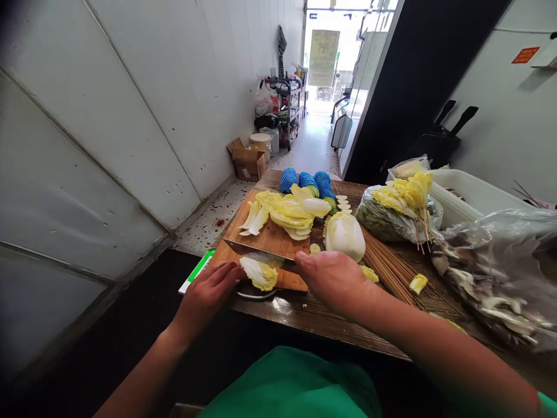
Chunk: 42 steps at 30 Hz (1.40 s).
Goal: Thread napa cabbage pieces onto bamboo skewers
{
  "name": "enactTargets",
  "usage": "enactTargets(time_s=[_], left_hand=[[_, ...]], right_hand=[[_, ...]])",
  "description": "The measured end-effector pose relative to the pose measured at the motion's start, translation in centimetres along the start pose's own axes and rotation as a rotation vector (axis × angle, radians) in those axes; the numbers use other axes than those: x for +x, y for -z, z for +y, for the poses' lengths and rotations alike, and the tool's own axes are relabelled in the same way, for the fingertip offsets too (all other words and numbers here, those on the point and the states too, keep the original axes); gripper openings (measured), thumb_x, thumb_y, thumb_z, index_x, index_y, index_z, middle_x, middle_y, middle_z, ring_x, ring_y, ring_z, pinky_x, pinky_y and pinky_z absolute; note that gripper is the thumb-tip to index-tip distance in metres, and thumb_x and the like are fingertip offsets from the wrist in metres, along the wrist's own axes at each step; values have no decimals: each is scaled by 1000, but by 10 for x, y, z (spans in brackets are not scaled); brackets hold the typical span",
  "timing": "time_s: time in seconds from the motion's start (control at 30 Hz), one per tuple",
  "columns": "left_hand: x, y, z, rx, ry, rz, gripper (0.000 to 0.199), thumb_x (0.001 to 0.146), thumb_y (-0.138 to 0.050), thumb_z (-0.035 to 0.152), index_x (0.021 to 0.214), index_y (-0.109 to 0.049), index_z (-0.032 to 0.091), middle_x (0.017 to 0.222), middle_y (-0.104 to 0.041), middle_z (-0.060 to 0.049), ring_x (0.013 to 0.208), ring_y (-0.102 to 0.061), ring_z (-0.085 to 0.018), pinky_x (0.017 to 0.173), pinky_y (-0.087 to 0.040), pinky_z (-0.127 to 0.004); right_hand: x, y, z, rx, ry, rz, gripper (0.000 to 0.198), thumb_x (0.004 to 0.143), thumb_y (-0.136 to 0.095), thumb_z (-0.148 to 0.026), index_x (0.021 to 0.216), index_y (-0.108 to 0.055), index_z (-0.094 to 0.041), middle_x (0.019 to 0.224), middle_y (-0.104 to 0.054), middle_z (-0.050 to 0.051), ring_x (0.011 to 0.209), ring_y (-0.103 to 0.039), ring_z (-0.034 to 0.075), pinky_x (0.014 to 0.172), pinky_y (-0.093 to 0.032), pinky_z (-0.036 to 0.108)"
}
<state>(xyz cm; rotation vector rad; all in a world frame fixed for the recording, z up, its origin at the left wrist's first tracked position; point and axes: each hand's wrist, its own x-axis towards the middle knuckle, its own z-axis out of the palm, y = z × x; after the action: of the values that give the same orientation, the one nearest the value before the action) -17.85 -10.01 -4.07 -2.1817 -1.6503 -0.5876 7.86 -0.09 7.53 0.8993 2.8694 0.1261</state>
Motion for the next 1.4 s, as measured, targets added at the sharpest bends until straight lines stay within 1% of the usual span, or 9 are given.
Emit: enactTargets(time_s=[0.1,0.23,0.33,0.5,0.6,0.8,1.07,1.3,1.4], left_hand=[[7,-14,2,0,-50,36,22,85,-48,14,102,-61,17,108,-64,-10,105,-55,-24,86,-47,-40],[22,-22,9,2,-21,51,15,84,-50,16,91,-63,16,102,-65,-10,96,-56,-25,78,-49,-40],[24,-27,14,-5,-16,78,16,84,-49,16,93,-62,14,92,-66,-10,85,-57,-24,69,-50,-37],[19,-35,14,-41,-9,101,20,84,-48,13,100,-60,13,94,-65,-12,89,-56,-25,73,-50,-39],[19,-37,13,-62,-9,101,20,84,-47,12,99,-60,15,93,-64,-12,89,-56,-24,74,-51,-39],[20,-37,13,-91,6,115,21,85,-46,13,99,-61,16,94,-65,-11,90,-56,-23,76,-51,-40],[19,-38,14,-93,24,102,21,86,-45,14,98,-62,16,98,-64,-11,94,-54,-24,76,-50,-39],[22,-37,16,-72,28,81,17,85,-48,15,94,-63,16,95,-65,-11,88,-55,-23,74,-50,-38],[24,-37,18,-78,21,74,16,84,-50,16,94,-63,16,95,-65,-10,88,-55,-23,74,-50,-37]], right_hand=[[9,3,-2,6,8,-29,19,94,-35,-21,92,-54,-14,76,-68,6,67,-67,21,47,-34,26],[15,6,0,4,-15,-23,17,93,-37,-18,92,-53,-14,75,-68,7,68,-67,21,47,-36,25],[15,11,2,-11,-24,-66,18,93,-36,-18,94,-53,-14,77,-68,8,70,-67,21,50,-40,25],[17,22,0,19,-75,-217,15,90,-41,-16,96,-55,-14,84,-69,10,80,-67,23,60,-46,26],[21,26,-3,35,-83,-252,18,88,-41,-11,97,-57,-13,86,-69,11,84,-67,23,65,-48,27],[26,28,-5,36,-46,-248,23,85,-41,-6,100,-58,-12,87,-69,11,84,-67,25,66,-50,29],[36,30,-3,-27,19,-173,19,84,-44,-8,94,-60,-11,77,-70,10,74,-69,25,56,-51,28],[40,37,1,32,96,-121,22,86,-43,-6,97,-62,-7,89,-70,12,82,-67,24,67,-51,30],[38,36,6,40,106,-168,20,85,-45,-6,95,-62,-7,88,-69,13,82,-67,24,66,-50,30]])
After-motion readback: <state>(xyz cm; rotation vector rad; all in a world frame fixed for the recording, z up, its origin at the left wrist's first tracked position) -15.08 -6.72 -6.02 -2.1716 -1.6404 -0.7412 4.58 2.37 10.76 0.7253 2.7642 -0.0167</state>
